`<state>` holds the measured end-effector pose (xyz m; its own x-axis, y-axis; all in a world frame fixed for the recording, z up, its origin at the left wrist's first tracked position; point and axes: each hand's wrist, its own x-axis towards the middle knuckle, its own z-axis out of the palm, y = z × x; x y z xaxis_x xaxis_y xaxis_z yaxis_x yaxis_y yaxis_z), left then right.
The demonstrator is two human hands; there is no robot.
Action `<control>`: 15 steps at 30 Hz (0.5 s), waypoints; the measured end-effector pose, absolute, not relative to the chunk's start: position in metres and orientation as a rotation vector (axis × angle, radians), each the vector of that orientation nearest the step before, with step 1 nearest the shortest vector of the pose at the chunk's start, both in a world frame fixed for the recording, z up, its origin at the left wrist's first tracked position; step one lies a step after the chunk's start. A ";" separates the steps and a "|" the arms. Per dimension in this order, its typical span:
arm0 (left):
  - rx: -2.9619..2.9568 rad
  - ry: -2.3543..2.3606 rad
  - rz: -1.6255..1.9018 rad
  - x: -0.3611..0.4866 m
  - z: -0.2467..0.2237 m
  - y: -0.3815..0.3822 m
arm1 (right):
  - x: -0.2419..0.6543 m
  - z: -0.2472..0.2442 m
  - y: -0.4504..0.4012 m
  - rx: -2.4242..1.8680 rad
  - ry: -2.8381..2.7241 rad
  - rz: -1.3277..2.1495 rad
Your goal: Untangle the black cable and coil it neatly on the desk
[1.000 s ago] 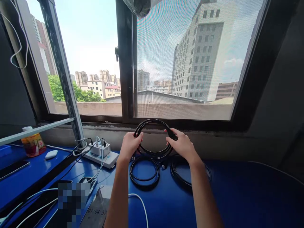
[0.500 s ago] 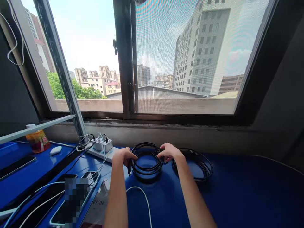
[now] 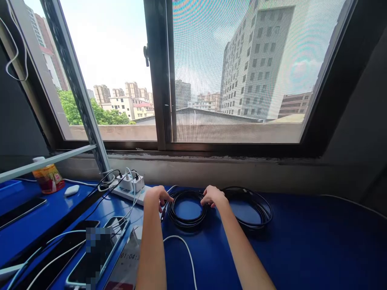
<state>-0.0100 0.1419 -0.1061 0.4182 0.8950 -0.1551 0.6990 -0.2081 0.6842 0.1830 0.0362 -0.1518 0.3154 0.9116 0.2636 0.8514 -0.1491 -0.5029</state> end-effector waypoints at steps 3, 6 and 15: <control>1.974 1.393 0.244 -0.004 -0.099 0.133 | 0.175 -0.144 0.037 -2.099 -1.486 0.138; 1.997 1.451 0.203 0.004 -0.094 0.127 | 0.170 -0.132 0.043 -2.213 -1.395 0.257; 2.075 1.460 0.235 0.000 -0.073 0.117 | 0.164 -0.099 0.039 -2.429 -1.304 0.527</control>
<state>-0.0003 0.1165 -0.0733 0.3841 0.9050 -0.1830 0.8016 -0.2284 0.5526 0.1642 0.0389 -0.0994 0.5115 0.8436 -0.1635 0.7203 -0.5246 -0.4538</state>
